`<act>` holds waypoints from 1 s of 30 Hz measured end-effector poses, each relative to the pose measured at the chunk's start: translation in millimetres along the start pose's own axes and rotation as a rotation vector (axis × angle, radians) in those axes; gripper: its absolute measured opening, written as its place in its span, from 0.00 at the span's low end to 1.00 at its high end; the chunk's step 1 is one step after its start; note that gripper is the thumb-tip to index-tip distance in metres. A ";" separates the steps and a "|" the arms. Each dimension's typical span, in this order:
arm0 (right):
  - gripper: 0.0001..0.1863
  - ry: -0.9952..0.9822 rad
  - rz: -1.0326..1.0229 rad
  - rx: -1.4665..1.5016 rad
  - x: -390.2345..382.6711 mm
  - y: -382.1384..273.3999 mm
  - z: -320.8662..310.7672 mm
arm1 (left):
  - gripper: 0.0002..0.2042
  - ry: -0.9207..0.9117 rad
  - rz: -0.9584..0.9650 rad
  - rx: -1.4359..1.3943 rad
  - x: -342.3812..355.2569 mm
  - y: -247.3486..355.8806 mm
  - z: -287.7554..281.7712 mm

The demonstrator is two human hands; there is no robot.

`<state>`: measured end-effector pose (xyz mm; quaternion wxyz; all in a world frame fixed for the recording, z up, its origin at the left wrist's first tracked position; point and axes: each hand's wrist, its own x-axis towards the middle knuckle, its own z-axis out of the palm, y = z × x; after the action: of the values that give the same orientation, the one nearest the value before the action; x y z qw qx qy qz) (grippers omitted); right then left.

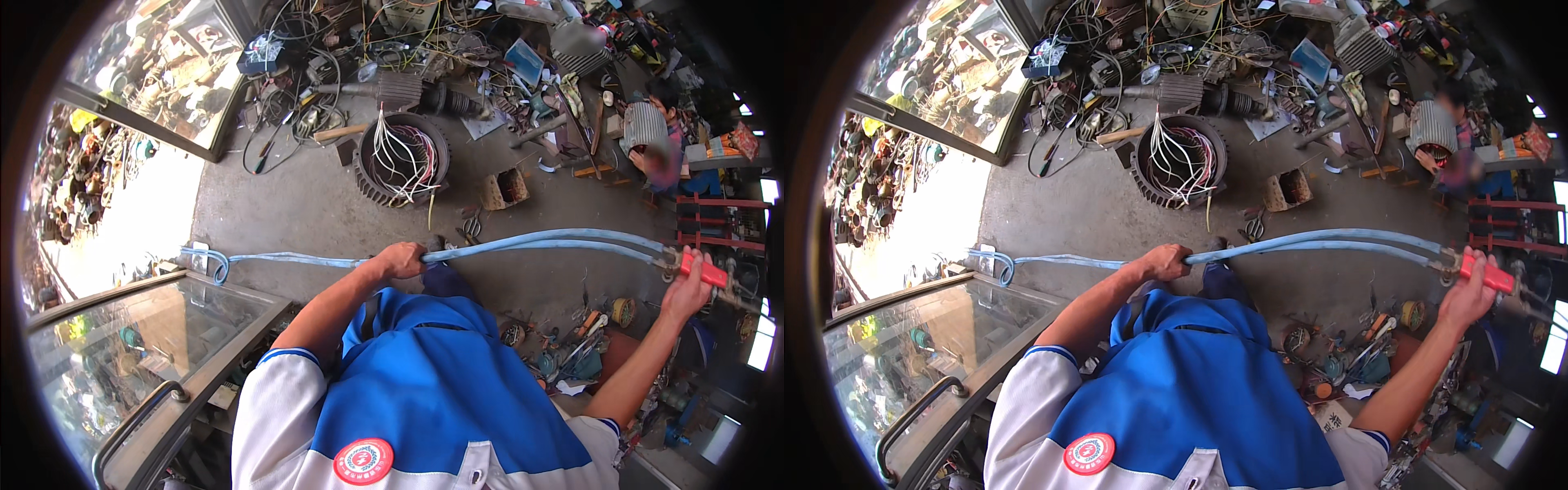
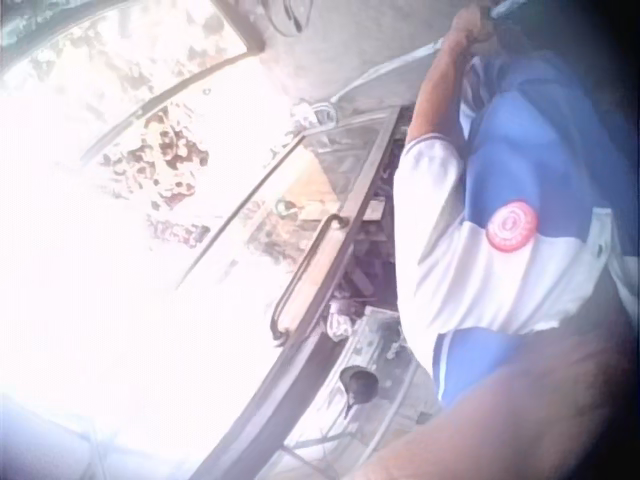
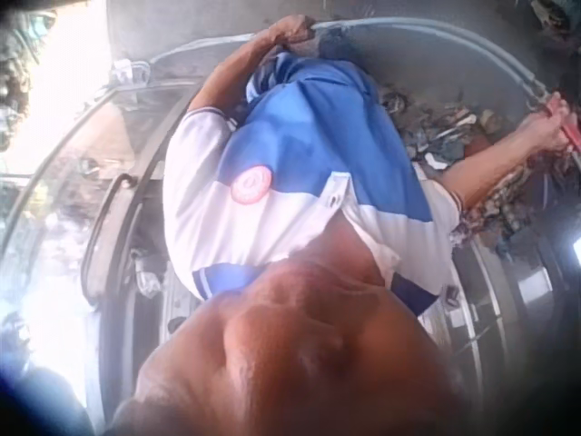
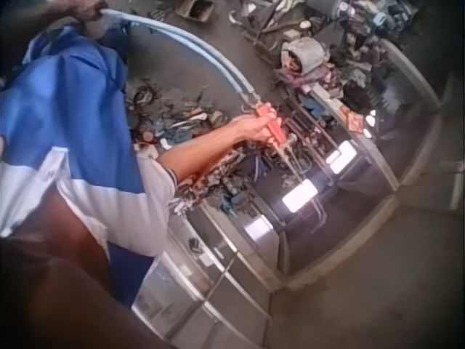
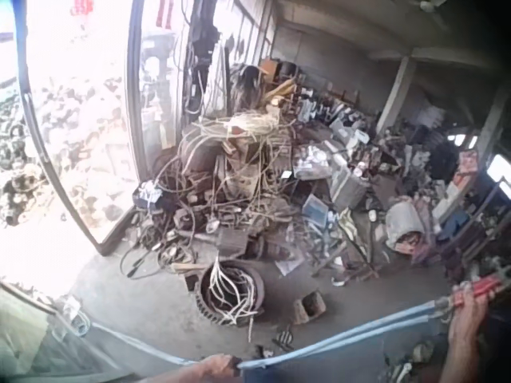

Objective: The person handles a gas cylinder and hoses outside, then carries a welding torch inside a workshop to work on the internal components of a large electric motor.

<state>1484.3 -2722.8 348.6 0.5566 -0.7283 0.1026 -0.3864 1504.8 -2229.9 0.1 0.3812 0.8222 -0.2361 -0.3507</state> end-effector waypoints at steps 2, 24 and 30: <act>0.24 -0.078 0.021 -0.169 -12.5 37.1 51.7 | 0.15 -0.077 -0.082 0.064 4.0 -27.7 -0.2; 0.15 -1.068 1.205 0.366 -206.7 242.5 325.5 | 0.29 0.702 -0.372 -0.259 34.0 132.6 21.1; 0.13 -1.095 1.176 0.293 -182.4 195.1 325.4 | 0.18 0.776 -0.408 0.382 45.8 148.6 1.4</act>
<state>1635.2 -2449.2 66.5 0.7290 -0.5610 0.1299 0.3700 1515.2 -2349.4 99.0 0.2068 0.9773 0.0296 -0.0359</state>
